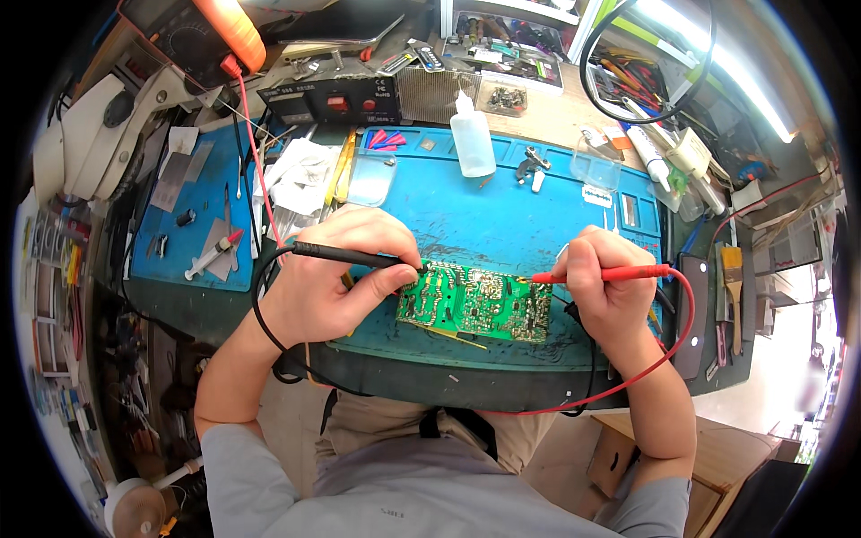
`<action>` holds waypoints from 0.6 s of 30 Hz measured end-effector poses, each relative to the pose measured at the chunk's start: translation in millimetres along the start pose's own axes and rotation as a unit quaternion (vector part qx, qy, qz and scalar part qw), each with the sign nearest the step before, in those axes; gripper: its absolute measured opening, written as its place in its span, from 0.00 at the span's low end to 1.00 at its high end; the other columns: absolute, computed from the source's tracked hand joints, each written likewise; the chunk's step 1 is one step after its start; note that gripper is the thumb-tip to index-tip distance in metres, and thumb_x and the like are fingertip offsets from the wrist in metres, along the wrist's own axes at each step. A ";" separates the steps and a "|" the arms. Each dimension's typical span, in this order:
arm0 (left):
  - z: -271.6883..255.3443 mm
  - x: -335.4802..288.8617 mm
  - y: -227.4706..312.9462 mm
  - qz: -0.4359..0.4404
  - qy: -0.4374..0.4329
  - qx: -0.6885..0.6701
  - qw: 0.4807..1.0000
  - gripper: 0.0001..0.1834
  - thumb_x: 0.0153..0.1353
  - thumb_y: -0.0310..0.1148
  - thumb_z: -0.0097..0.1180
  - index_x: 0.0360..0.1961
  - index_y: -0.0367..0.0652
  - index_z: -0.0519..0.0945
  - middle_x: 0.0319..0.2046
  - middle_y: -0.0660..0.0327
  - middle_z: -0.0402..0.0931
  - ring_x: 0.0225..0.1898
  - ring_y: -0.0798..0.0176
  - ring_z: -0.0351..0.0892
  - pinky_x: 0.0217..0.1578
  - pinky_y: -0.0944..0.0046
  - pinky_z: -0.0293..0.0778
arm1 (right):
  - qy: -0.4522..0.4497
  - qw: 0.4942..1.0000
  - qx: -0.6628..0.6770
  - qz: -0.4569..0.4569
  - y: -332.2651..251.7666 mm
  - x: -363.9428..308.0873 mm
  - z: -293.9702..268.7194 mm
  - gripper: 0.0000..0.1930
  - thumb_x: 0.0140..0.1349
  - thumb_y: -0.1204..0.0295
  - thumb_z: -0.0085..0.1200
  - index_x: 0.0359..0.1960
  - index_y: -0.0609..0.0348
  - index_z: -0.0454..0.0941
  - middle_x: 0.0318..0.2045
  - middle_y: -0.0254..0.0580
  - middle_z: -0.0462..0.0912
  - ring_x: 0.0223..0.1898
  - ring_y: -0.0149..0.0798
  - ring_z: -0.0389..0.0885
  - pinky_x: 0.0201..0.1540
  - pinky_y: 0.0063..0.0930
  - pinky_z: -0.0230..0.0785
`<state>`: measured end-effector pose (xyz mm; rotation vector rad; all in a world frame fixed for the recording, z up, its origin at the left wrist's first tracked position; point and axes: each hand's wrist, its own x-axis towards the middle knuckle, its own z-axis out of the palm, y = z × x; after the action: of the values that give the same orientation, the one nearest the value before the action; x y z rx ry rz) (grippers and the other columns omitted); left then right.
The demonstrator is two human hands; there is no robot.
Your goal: The person uses a multimeter to test various points on a green circuit board. They systematically move the red and black probes across different components and traces on the board. The person briefly flips the board over to inspect the underside before continuing the testing process.
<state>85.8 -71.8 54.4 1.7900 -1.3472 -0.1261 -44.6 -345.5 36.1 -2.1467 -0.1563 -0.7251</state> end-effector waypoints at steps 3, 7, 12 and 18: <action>4.0 1.3 1.9 -0.006 0.033 -0.001 0.999 0.05 0.62 0.30 0.65 0.35 0.41 0.82 0.34 0.59 0.83 0.38 0.54 0.82 0.45 0.57 0.74 | -0.002 1.000 -0.006 -0.006 -0.5 0.5 -1.0 0.14 0.62 0.80 0.57 0.19 0.62 0.71 0.15 0.39 0.74 0.15 0.38 0.72 0.19 0.32 0.62; 2.9 1.3 0.4 -0.004 0.030 -0.002 1.000 0.05 0.62 0.30 0.65 0.35 0.41 0.82 0.34 0.60 0.83 0.39 0.54 0.82 0.45 0.57 0.73 | -0.003 1.000 -0.007 -0.004 0.3 -0.4 -0.7 0.13 0.63 0.80 0.58 0.19 0.62 0.72 0.16 0.39 0.76 0.16 0.37 0.74 0.20 0.31 0.63; -1.9 0.4 -1.9 0.002 -0.001 0.012 1.000 0.07 0.65 0.31 0.64 0.38 0.40 0.83 0.37 0.58 0.84 0.42 0.56 0.81 0.48 0.58 0.74 | -0.010 1.000 -0.005 -0.005 -1.1 0.4 -2.2 0.12 0.63 0.79 0.58 0.20 0.62 0.74 0.17 0.38 0.77 0.16 0.36 0.75 0.20 0.30 0.64; -1.8 -0.1 -2.0 0.000 -0.002 0.011 1.000 0.06 0.65 0.31 0.64 0.38 0.40 0.83 0.37 0.58 0.84 0.42 0.56 0.81 0.48 0.58 0.74 | -0.004 1.000 -0.002 0.000 1.1 -1.6 -1.3 0.11 0.64 0.79 0.57 0.21 0.62 0.76 0.17 0.38 0.77 0.16 0.36 0.74 0.20 0.30 0.63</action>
<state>88.3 -70.6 54.0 1.8090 -1.3570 -0.1141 -46.2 -347.0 35.1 -2.1545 -0.1601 -0.7173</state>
